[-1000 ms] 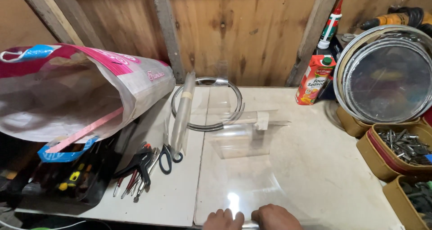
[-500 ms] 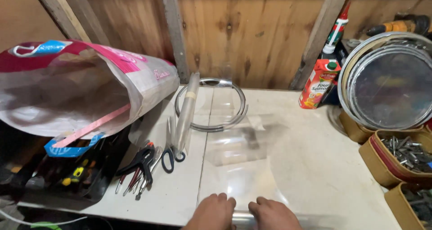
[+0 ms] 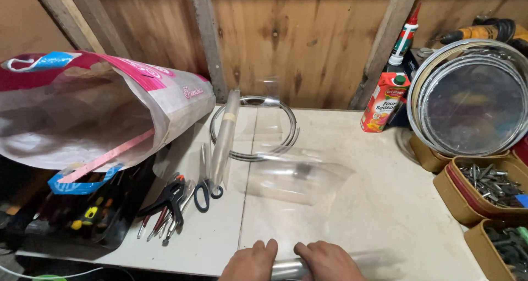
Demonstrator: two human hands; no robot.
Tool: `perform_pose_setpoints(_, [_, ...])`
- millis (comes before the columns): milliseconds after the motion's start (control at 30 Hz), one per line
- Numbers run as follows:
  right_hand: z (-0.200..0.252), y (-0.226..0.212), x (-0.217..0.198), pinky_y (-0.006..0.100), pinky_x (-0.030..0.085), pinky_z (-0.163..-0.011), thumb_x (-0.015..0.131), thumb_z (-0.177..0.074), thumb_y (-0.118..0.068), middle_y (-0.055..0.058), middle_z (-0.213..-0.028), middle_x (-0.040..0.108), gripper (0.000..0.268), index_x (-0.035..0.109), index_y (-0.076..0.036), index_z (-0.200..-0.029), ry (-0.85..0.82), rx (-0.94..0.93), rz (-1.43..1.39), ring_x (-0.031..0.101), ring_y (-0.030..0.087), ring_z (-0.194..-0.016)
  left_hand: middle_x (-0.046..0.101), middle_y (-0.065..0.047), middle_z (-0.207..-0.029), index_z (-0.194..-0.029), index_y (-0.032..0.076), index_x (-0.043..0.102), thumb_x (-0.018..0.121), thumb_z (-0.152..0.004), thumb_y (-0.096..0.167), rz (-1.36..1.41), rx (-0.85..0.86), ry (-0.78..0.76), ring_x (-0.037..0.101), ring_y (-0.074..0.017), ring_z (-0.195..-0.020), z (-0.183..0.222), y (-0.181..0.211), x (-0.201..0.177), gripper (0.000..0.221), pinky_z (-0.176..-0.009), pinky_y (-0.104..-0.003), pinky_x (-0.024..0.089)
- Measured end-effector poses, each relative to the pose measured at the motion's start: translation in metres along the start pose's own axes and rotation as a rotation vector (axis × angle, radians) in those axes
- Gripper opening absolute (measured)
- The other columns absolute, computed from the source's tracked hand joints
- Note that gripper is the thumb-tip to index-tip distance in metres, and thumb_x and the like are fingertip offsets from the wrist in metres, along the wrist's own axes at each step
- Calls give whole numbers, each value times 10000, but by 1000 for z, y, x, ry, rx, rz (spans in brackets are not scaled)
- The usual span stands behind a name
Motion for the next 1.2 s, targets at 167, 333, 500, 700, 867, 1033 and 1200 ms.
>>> perform_pose_setpoints(167, [-11,4,25,458,419,-448,625,-839,-159,107,-916,424,181,487,-113,-946,379,-321,193,473,307,-646,644,-78,-768,-838,149,685,609,-748,137,219,121,-79,613,-235,-786,-6,-17,-7,119,-698,-366,455])
perform_pose_setpoints(333, [4,0,12,508,434,-500,663,-869,-183,112,-878,498,323,534,-142,-1162,295,-325,82,559,347,-718,468,-128,-1175,-1381,213,504,531,-1024,368,-68,101,-85,572,-361,-1090,-13,-20,30,390,-921,-514,475])
perform_pose_setpoints(500, [1,3,27,501,441,-486,776,-930,-291,109,-842,542,379,550,-99,-1166,268,-390,136,559,337,-675,571,-6,-1016,-1138,268,617,543,-749,922,196,296,179,615,-269,-908,-25,-47,31,764,-819,-430,468])
perform_pose_setpoints(700, [3,-1,23,454,432,-518,750,-844,-201,88,-881,470,329,532,-121,-1078,316,-366,86,513,282,-688,732,-84,-1016,-1096,198,724,526,-977,656,316,62,-79,684,-251,-980,0,-29,9,514,-791,-372,474])
perform_pose_setpoints(867, [2,4,38,486,388,-474,632,-987,-322,95,-887,463,229,524,-163,-1111,190,-349,78,508,304,-689,696,12,-854,-987,221,720,604,-881,719,373,-17,-85,664,-144,-867,17,-30,-9,522,-762,-295,450])
perform_pose_setpoints(1033, [4,14,45,481,409,-559,570,-1029,-606,83,-903,471,423,519,-200,-1141,44,-241,52,523,296,-767,782,-45,-1027,-1080,186,778,529,-998,579,536,-212,11,728,-159,-955,18,-70,-45,473,-859,-299,524])
perform_pose_setpoints(1200, [11,22,44,442,411,-608,505,-1037,-749,53,-891,457,559,535,-201,-1145,-108,-133,41,517,269,-768,697,-98,-985,-1122,103,671,756,-824,341,559,-316,1222,672,-285,-925,20,-174,-133,391,-909,-444,488])
Point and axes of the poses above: each hand's wrist, its own z-axis away from the middle knuckle, its own x-axis out of the palm, y = z × x, the point moved 7 cm from there along -z, towards the middle knuckle
